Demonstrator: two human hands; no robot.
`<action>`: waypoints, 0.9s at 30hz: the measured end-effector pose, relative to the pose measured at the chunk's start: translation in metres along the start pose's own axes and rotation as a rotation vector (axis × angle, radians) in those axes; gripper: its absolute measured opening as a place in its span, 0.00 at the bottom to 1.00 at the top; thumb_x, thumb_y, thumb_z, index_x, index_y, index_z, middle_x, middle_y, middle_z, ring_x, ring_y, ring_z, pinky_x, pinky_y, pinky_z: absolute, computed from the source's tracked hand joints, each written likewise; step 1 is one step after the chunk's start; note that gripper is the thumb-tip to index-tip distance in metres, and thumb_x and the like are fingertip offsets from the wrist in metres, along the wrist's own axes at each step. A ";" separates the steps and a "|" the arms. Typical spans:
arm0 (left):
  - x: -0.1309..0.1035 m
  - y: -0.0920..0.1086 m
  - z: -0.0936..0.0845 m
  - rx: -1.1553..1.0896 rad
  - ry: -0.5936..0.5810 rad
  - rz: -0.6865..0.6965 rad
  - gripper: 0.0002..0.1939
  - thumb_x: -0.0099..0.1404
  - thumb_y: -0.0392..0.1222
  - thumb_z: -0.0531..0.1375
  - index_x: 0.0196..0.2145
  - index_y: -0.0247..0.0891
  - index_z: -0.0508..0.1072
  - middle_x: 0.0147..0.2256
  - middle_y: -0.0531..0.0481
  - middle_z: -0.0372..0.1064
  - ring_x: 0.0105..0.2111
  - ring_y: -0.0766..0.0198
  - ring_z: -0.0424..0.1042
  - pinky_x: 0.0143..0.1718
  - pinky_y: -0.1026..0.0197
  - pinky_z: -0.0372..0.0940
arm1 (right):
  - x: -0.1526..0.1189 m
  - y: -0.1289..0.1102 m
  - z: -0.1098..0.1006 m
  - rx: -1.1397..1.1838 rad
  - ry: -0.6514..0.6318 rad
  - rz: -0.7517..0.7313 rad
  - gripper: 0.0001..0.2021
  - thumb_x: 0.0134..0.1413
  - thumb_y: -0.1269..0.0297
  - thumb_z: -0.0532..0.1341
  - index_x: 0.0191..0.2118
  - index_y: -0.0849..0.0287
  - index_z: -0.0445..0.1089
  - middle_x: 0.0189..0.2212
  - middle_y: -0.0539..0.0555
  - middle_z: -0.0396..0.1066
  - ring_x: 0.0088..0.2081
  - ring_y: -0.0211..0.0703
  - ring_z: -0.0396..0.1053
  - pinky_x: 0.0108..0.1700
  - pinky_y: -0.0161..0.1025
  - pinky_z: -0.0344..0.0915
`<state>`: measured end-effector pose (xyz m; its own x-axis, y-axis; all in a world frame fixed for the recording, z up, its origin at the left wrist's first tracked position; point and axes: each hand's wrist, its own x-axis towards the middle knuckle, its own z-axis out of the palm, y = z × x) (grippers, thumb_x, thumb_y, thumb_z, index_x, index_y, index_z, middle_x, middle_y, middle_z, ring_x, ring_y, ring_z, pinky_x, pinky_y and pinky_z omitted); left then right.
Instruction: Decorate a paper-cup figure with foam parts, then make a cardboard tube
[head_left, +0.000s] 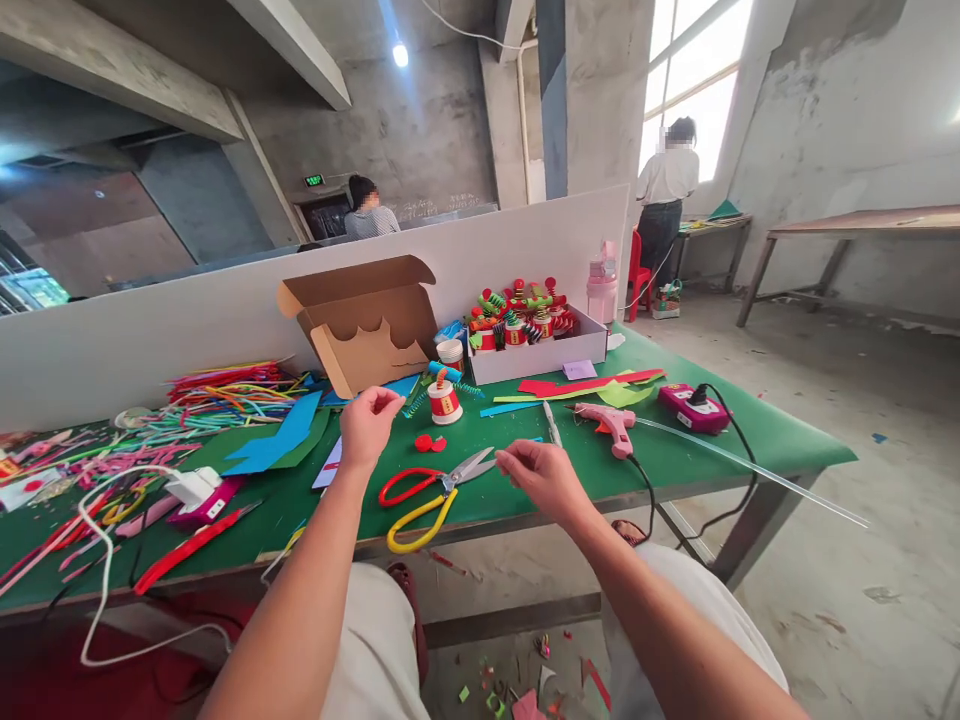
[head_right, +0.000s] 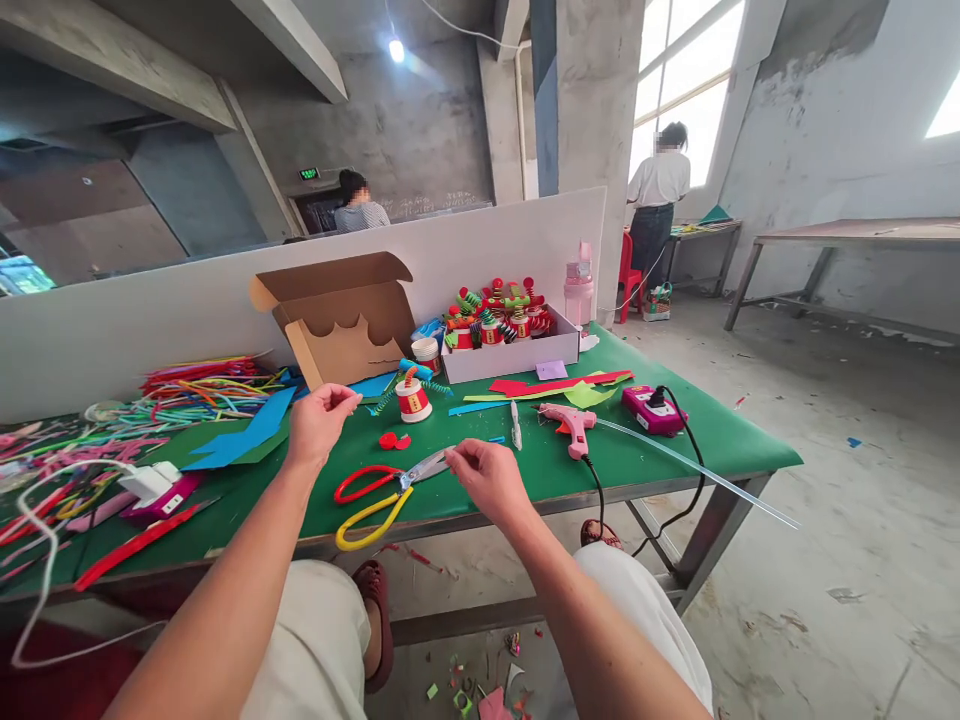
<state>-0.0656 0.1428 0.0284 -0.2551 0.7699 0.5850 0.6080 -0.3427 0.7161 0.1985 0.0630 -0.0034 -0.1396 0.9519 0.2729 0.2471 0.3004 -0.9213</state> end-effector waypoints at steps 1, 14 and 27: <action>-0.001 -0.002 -0.003 -0.016 0.014 -0.017 0.11 0.54 0.48 0.61 0.27 0.37 0.72 0.23 0.52 0.71 0.24 0.66 0.68 0.29 0.64 0.64 | 0.002 0.002 -0.004 0.007 0.030 0.001 0.16 0.52 0.53 0.58 0.21 0.58 0.67 0.16 0.48 0.63 0.20 0.35 0.58 0.23 0.33 0.54; -0.040 0.015 0.003 0.133 -0.078 0.141 0.08 0.50 0.34 0.48 0.18 0.41 0.62 0.21 0.52 0.67 0.25 0.64 0.67 0.28 0.64 0.60 | 0.006 0.024 0.005 0.013 0.099 0.045 0.19 0.51 0.47 0.58 0.22 0.58 0.68 0.17 0.49 0.67 0.19 0.36 0.60 0.22 0.33 0.56; -0.092 0.029 0.032 0.200 -0.418 0.358 0.17 0.65 0.41 0.46 0.35 0.41 0.75 0.31 0.48 0.75 0.32 0.61 0.73 0.33 0.62 0.64 | -0.004 0.014 0.040 -0.194 0.011 -0.043 0.07 0.54 0.68 0.60 0.27 0.57 0.72 0.21 0.47 0.70 0.25 0.36 0.63 0.28 0.31 0.55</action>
<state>-0.0006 0.0795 -0.0172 0.2857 0.7859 0.5484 0.7419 -0.5436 0.3925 0.1638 0.0611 -0.0286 -0.1437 0.9381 0.3152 0.4218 0.3462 -0.8380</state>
